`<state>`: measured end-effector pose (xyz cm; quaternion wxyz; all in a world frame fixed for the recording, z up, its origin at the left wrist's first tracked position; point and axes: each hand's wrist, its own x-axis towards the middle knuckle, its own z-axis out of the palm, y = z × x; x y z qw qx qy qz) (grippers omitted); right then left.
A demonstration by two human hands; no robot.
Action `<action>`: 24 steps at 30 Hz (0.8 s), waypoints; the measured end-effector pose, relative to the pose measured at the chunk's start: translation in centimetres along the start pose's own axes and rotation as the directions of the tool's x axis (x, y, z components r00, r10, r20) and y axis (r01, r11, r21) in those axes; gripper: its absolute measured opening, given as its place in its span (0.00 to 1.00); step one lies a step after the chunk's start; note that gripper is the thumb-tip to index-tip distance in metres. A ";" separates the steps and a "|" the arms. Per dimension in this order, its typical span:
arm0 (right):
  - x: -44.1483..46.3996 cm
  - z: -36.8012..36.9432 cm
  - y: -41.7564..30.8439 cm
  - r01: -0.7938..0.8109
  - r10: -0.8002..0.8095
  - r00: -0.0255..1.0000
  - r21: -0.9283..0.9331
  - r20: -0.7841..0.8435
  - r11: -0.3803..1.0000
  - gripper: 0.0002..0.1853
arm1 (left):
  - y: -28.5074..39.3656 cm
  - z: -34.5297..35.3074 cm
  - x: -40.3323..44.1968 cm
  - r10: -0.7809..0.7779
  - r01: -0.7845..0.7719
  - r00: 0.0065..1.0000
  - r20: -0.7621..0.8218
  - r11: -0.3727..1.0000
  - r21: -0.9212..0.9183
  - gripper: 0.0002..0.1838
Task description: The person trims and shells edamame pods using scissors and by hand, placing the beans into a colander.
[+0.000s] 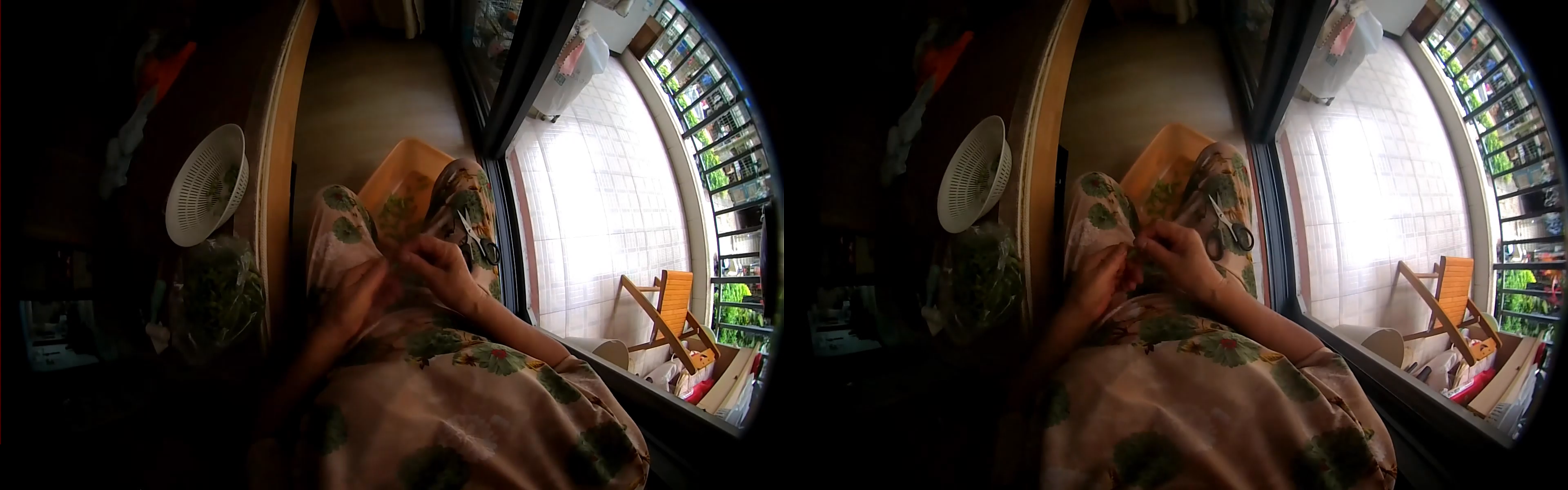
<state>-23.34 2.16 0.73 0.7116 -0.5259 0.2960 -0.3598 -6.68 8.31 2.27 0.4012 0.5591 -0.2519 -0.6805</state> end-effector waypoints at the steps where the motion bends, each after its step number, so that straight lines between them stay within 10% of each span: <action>1: 0.0 0.0 0.0 -0.010 0.010 1.000 0.010 0.005 1.000 0.05 | 0.2 0.1 -0.1 -0.004 0.004 1.000 0.021 1.000 0.029 0.18; 16: 0.4 -1.2 -1.4 0.320 -0.246 0.946 -0.496 0.211 0.807 0.05 | 0.6 0.1 -0.3 0.007 -0.008 0.997 0.077 1.000 0.007 0.16; 19: 0.2 -1.0 -2.0 0.269 -0.204 0.962 -0.513 0.181 0.815 0.05 | 0.9 0.1 -0.2 0.201 -0.232 0.973 0.116 0.870 0.436 0.15; 24: 0.3 -1.1 -2.0 0.108 -0.030 0.969 -0.313 0.247 0.944 0.05 | 1.4 0.7 -0.8 0.220 -0.241 0.970 0.099 0.867 0.436 0.15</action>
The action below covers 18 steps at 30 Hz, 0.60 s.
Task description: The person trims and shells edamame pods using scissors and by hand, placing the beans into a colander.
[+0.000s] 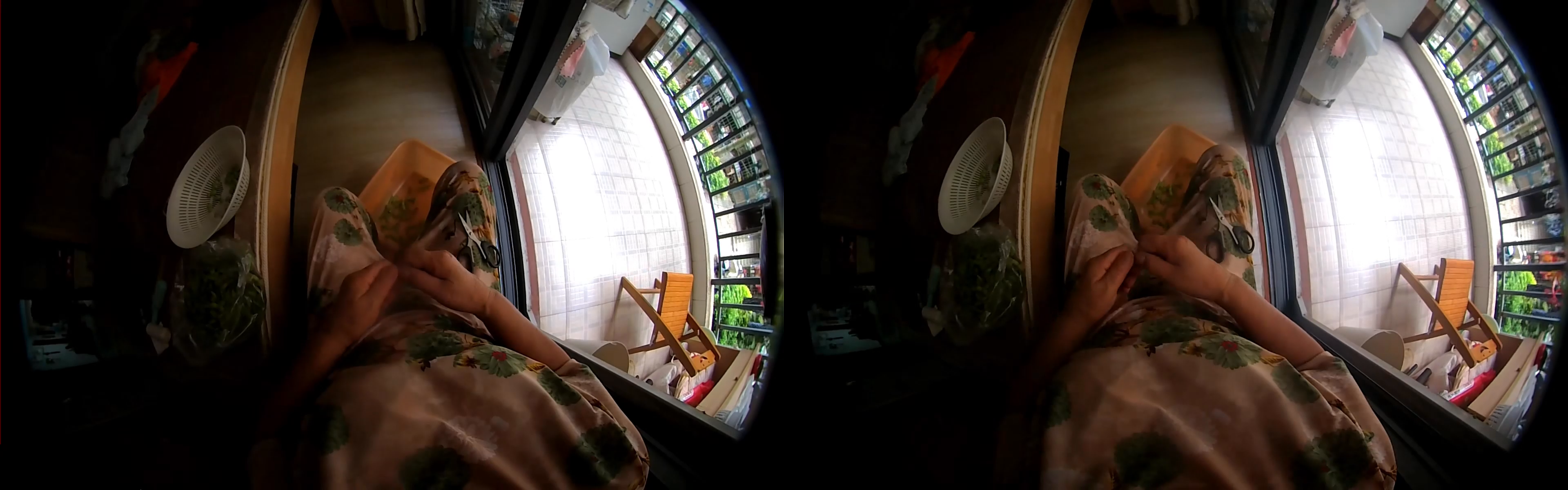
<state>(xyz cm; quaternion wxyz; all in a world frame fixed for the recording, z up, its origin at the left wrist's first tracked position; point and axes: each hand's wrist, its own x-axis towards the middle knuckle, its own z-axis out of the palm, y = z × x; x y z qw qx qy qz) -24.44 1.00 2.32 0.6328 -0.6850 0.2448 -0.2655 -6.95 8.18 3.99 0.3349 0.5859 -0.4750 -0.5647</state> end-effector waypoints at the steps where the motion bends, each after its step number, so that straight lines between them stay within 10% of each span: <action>1: 0.0 -0.1 -0.5 -0.012 0.011 0.999 0.029 0.035 1.000 0.06 | 0.1 0.1 -0.1 0.002 -0.002 1.000 -0.006 1.000 0.002 0.15; 10: 0.0 0.5 -1.1 0.066 -0.062 0.998 0.156 -0.030 0.986 0.07 | 0.3 1.1 -0.2 -0.167 0.200 0.978 0.123 0.610 -0.767 0.18; 18: 1.2 0.6 0.2 0.399 -0.507 0.860 -0.536 -0.065 0.744 0.05 | -0.9 1.1 0.1 -0.170 0.357 0.932 0.320 0.289 -0.888 0.17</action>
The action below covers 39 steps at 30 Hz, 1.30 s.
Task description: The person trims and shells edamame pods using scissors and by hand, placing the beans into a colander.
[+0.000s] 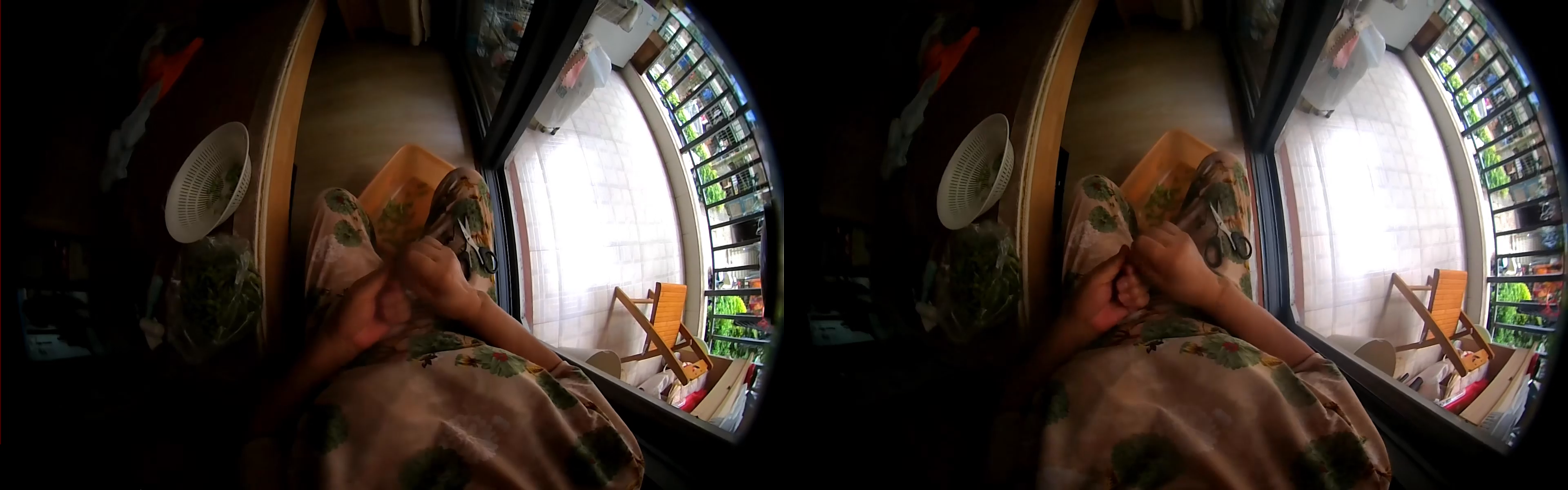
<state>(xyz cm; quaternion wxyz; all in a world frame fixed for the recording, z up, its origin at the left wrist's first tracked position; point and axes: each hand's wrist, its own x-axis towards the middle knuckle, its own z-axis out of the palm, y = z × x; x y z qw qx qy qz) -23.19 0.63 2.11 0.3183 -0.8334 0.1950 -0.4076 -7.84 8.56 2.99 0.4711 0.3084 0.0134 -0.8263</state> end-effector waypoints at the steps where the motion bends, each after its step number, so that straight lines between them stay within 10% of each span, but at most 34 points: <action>1: 0.2 0.0 0.0 0.037 -0.037 0.999 -0.066 -0.001 0.997 0.06 | -0.1 -0.3 0.2 -0.009 0.009 1.000 -0.005 0.999 -0.045 0.17; 10: 0.4 1.1 0.6 0.038 -0.048 0.998 -0.231 -0.038 0.972 0.07 | -0.6 0.4 2.0 0.532 -0.353 0.817 -0.223 0.767 0.535 0.15; 28: -0.3 1.2 0.9 0.021 -0.021 1.000 -0.070 0.005 0.997 0.05 | -0.2 -3.1 3.0 0.357 -0.364 0.906 -0.227 0.931 0.015 0.12; 39: -0.3 1.3 0.2 0.070 -0.068 0.997 -0.040 0.037 0.997 0.06 | 0.6 -3.8 2.3 0.382 -0.382 0.908 -0.171 0.924 0.033 0.16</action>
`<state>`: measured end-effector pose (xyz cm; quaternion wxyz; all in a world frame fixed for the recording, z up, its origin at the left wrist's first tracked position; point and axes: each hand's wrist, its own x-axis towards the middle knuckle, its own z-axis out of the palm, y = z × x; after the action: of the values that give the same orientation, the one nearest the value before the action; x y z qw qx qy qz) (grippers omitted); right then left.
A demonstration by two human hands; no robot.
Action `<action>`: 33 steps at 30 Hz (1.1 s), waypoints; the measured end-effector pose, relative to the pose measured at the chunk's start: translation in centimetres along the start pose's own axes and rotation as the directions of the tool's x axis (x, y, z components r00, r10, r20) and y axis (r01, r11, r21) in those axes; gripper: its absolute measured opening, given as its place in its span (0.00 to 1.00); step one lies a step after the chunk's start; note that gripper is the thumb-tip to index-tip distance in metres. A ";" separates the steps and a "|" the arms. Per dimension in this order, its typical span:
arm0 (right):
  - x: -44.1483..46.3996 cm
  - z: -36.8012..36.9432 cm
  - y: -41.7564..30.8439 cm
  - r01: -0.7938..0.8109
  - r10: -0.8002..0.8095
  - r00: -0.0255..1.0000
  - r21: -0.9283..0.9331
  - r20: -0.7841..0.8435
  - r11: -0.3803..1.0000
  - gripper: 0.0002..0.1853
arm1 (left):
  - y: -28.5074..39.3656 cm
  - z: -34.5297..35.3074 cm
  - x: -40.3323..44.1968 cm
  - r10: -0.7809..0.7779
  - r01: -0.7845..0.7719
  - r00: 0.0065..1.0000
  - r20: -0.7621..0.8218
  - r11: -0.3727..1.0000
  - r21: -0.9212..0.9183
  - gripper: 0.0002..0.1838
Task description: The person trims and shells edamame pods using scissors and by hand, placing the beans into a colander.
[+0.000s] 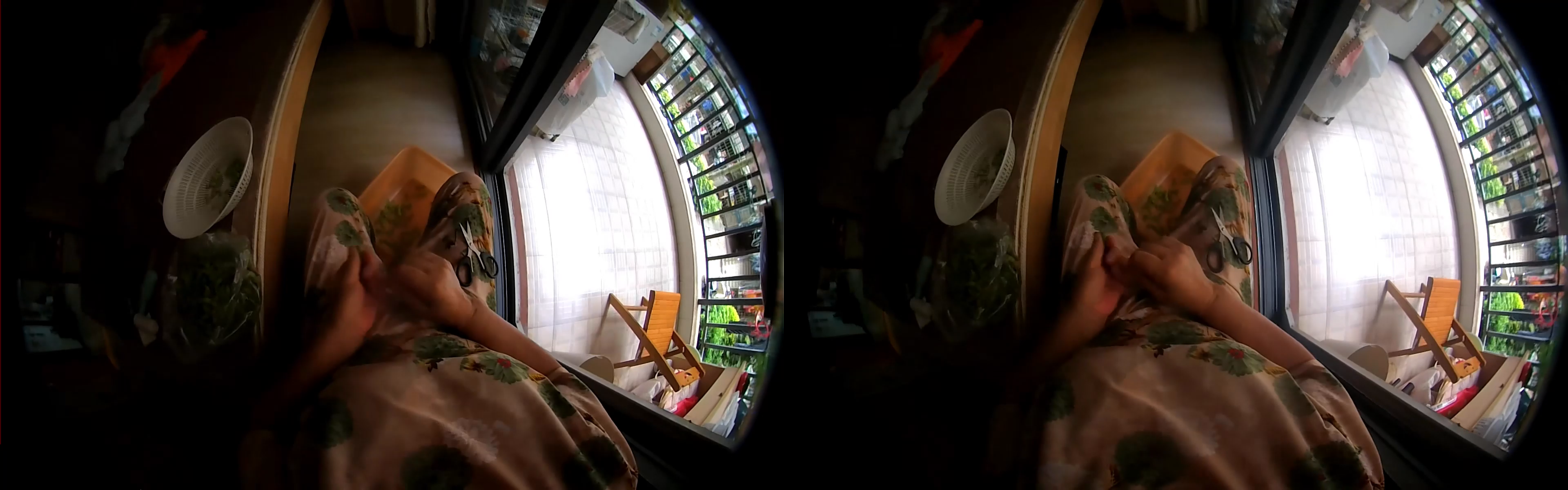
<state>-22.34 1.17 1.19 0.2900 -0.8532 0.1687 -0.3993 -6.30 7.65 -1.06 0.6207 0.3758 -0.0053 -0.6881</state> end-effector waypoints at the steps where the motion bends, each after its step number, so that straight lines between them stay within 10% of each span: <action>1: -0.2 0.0 0.1 0.005 -0.005 1.000 -0.012 0.011 1.000 0.06 | 0.4 -0.7 0.0 0.007 -0.006 0.999 0.034 1.000 -0.018 0.16; 23: 4.3 0.5 7.0 -0.499 0.457 0.867 -0.320 -0.199 0.806 0.08 | 0.5 -0.2 -0.3 -0.087 0.087 0.996 0.000 0.993 0.078 0.15; 27: 3.0 0.5 5.8 -0.621 0.627 0.779 0.148 0.003 0.770 0.09 | 0.3 -0.1 -0.2 -0.078 0.079 0.997 -0.009 0.994 0.081 0.15; 30: 2.6 -1.5 2.1 -0.770 0.686 0.562 0.595 0.463 0.229 0.11 | 0.0 0.4 -0.4 -0.047 0.052 0.998 -0.037 0.989 0.141 0.15; 33: 0.6 0.7 2.4 -0.582 0.547 0.763 0.732 0.343 0.353 0.09 | -0.2 0.9 -0.6 -0.007 0.019 0.998 -0.055 0.973 0.230 0.16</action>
<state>-21.54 -0.78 -0.36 0.7657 -0.5198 0.2452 -0.2888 -6.94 7.86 -0.20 0.5683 0.4638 -0.0661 -0.6765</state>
